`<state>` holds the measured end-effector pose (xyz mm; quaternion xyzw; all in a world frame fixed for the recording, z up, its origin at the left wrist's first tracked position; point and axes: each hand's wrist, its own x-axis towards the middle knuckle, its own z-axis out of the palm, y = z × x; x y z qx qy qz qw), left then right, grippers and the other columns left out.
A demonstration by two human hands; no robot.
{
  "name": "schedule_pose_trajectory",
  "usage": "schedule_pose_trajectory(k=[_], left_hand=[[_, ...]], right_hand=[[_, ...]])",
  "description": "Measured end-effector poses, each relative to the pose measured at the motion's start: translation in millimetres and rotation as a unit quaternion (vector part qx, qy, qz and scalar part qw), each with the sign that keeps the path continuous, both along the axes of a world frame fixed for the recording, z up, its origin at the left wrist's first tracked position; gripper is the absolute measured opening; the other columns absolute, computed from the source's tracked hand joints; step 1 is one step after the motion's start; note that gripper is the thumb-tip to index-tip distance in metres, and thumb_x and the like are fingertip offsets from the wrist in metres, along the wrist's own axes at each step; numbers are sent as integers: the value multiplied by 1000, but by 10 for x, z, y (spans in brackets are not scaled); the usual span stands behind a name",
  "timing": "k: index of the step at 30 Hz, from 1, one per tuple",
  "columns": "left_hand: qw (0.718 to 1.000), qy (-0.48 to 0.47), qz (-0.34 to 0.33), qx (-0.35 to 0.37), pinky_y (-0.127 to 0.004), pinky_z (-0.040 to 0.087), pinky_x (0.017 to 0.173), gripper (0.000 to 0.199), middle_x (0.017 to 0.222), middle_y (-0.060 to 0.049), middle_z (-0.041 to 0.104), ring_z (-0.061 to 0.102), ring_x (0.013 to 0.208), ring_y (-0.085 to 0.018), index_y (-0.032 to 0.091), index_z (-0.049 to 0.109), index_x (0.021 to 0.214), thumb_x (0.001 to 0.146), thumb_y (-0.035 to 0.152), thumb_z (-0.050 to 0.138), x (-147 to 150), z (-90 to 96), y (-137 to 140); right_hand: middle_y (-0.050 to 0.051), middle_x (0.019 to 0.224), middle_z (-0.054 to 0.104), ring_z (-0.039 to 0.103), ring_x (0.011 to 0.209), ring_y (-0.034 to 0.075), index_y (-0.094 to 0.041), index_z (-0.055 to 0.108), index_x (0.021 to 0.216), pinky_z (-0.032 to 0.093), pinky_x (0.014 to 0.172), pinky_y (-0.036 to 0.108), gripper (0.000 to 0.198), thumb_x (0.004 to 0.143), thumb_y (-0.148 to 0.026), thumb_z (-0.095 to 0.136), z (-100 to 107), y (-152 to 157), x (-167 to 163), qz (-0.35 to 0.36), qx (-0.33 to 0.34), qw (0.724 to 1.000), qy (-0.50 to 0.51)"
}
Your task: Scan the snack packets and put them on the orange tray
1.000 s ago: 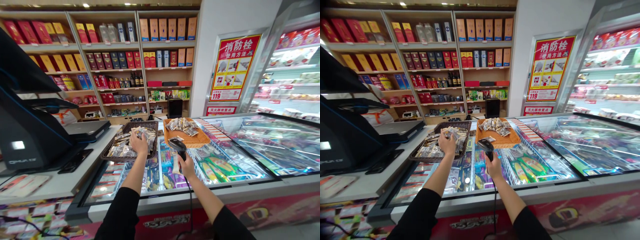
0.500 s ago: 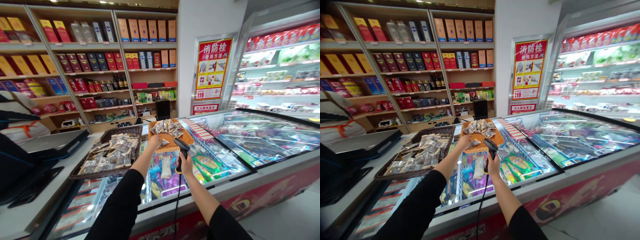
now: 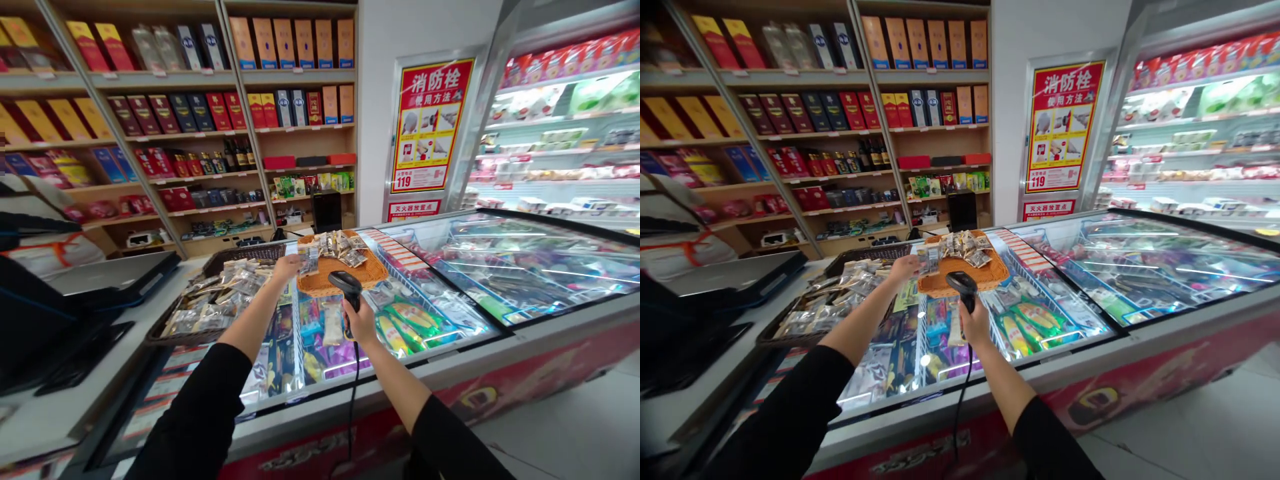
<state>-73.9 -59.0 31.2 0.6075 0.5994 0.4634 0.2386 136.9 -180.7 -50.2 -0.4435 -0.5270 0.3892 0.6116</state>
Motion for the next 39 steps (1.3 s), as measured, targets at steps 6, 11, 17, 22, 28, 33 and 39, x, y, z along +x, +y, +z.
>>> schedule_pose_trajectory(k=[6, 11, 17, 22, 28, 33, 39], left_hand=[[996, -22, 58, 59, -25, 47, 63, 22, 65, 1, 61, 57, 62, -14, 16, 65, 85, 77, 36, 59, -507, -205, -555], [993, -48, 64, 83, -27, 48, 73, 24, 72, -2, 65, 62, 74, -17, 15, 66, 95, 79, 31, 58, -472, -306, -593], [995, -30, 61, 69, -31, 48, 82, 31, 88, -6, 71, 65, 84, -21, 15, 67, 106, 81, 30, 56, -430, -288, -574], [996, -20, 74, 42, -32, 47, 89, 42, 104, -12, 70, 64, 98, -23, 10, 61, 120, 84, 30, 54, -434, -282, -604], [997, -5, 68, 35, -32, 48, 86, 38, 96, -7, 71, 64, 94, -21, 15, 62, 118, 84, 30, 54, -417, -247, -625], [989, 60, 99, 90, -31, 47, 87, 37, 104, -10, 69, 62, 101, -22, 14, 60, 120, 87, 28, 49, -291, -142, -769], [933, 189, 184, 247, -34, 39, 100, 39, 119, -9, 64, 55, 114, -22, 21, 62, 123, 91, 21, 38, -411, 87, -1157]], right_hand=[[2, 61, 61, 61, 60, 21, -18, 61, 88, 43, 55, 28, 27, 82, -44, 54, 44, -129, -317, 45, 78, 981, -172], [4, 69, 64, 61, 67, 22, -18, 63, 90, 42, 60, 28, 27, 83, -42, 53, 11, -206, -394, 59, 104, 968, -219], [-1, 56, 54, 53, 54, 19, -19, 60, 84, 37, 53, 26, 27, 82, -45, 52, 40, -257, -362, 45, 81, 973, -210], [-2, 50, 53, 52, 49, 18, -21, 58, 81, 37, 49, 26, 24, 82, -45, 55, 24, -253, -359, 60, 60, 984, -157], [-3, 51, 54, 52, 47, 17, -22, 58, 79, 37, 46, 25, 22, 79, -43, 59, 42, -263, -360, 66, 54, 989, -124], [-3, 50, 53, 51, 47, 17, -21, 59, 81, 37, 47, 25, 23, 81, -44, 58, 27, -262, -363, 59, 62, 987, -139], [-3, 49, 53, 52, 47, 18, -19, 61, 91, 38, 48, 26, 27, 84, -44, 56, -24, -242, -359, 48, 76, 986, -142]])
